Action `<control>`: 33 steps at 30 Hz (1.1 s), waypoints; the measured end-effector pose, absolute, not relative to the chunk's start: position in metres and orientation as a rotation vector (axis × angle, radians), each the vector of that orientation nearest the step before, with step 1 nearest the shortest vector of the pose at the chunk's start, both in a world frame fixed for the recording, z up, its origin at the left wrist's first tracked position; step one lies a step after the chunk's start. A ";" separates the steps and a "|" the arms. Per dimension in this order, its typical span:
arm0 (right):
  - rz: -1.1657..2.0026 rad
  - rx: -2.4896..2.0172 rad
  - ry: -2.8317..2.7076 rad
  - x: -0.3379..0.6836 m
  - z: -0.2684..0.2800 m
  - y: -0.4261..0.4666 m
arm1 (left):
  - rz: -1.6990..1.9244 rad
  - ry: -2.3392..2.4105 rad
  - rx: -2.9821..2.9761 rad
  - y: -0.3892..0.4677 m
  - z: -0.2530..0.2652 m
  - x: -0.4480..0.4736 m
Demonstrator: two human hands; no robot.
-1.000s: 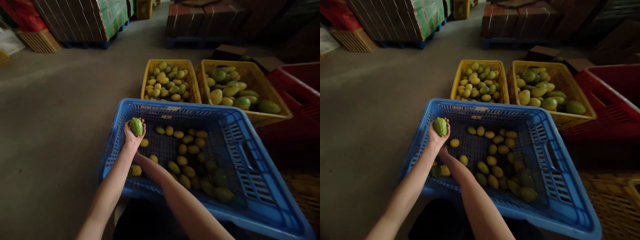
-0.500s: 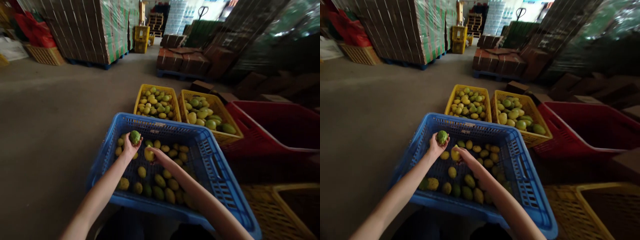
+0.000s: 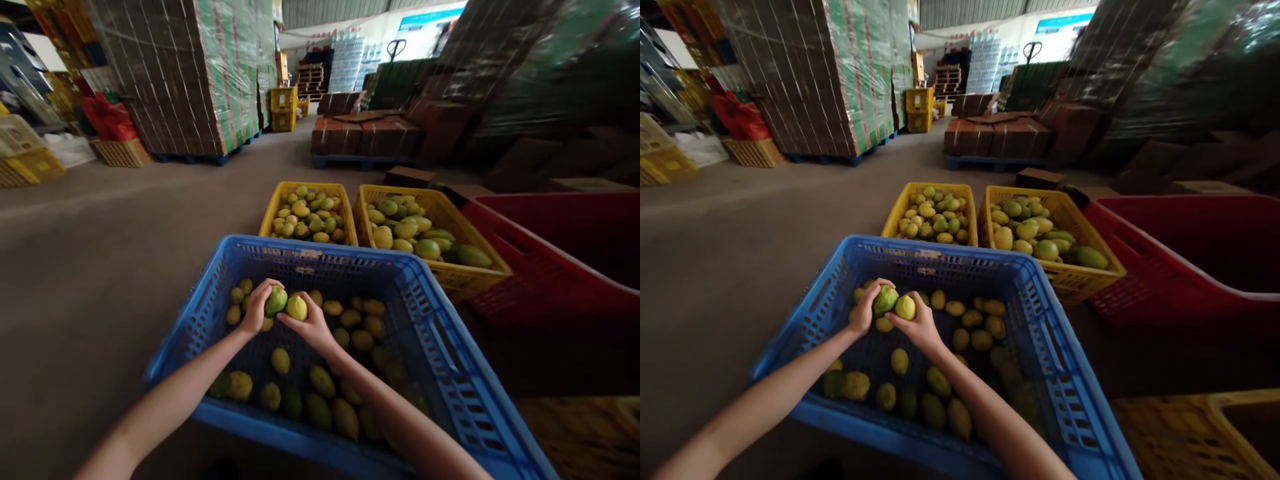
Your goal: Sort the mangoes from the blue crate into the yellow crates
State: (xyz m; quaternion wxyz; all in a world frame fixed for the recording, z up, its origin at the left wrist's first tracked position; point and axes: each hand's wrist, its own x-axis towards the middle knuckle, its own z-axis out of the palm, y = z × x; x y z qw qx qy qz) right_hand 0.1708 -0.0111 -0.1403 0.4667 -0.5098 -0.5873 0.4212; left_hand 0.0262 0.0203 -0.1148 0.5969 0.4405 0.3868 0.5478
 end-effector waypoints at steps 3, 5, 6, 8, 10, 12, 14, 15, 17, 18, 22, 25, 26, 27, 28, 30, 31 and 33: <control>0.925 -1.262 -1.522 0.173 -0.128 -0.017 | 1.251 0.879 1.079 0.014 -0.112 0.022; 0.838 -1.259 -1.588 0.174 -0.121 -0.020 | 1.250 0.864 1.128 0.011 -0.110 0.020; 0.793 -1.253 -1.622 0.174 -0.119 -0.021 | 1.255 0.852 1.179 0.010 -0.109 0.018; 0.700 -1.240 -1.692 0.174 -0.116 -0.023 | 1.266 0.820 1.318 0.007 -0.107 0.016; 0.604 -1.221 -1.755 0.176 -0.115 -0.025 | 1.260 0.795 1.434 0.006 -0.105 0.013; 0.508 -1.194 -1.782 0.177 -0.116 -0.027 | 1.254 0.785 1.470 0.004 -0.104 0.012; 0.431 -1.169 -1.778 0.178 -0.119 -0.028 | 1.261 0.781 1.454 0.003 -0.103 0.013; 0.403 -1.164 -1.779 0.179 -0.120 -0.028 | 1.266 0.784 1.437 0.003 -0.103 0.014; 0.362 -1.163 -1.803 0.180 -0.123 -0.028 | 1.278 0.797 1.425 0.003 -0.103 0.016; 0.346 -1.158 -1.822 0.181 -0.124 -0.028 | 1.284 0.804 1.449 0.004 -0.103 0.017; 0.305 -1.135 -1.823 0.181 -0.127 -0.027 | 1.291 0.822 1.676 0.007 -0.100 0.020; 0.404 -1.199 -1.702 0.180 -0.126 -0.023 | 1.208 0.875 1.680 0.011 -0.098 0.023; 0.487 -1.243 -1.630 0.179 -0.125 -0.021 | 1.173 0.896 1.632 0.013 -0.099 0.024; 0.594 -1.291 -1.540 0.178 -0.125 -0.019 | 1.137 0.919 1.562 0.015 -0.100 0.025; 0.721 -1.336 -1.436 0.177 -0.125 -0.016 | 1.093 0.942 1.469 0.017 -0.102 0.026; 1.011 -1.412 -1.201 0.175 -0.126 -0.011 | 0.962 0.991 1.214 0.020 -0.106 0.028; 1.158 -1.445 -1.078 0.175 -0.127 -0.009 | 0.883 1.026 1.066 0.022 -0.109 0.030; 1.429 -1.483 -0.840 0.176 -0.130 -0.006 | 0.726 1.099 0.799 0.024 -0.112 0.032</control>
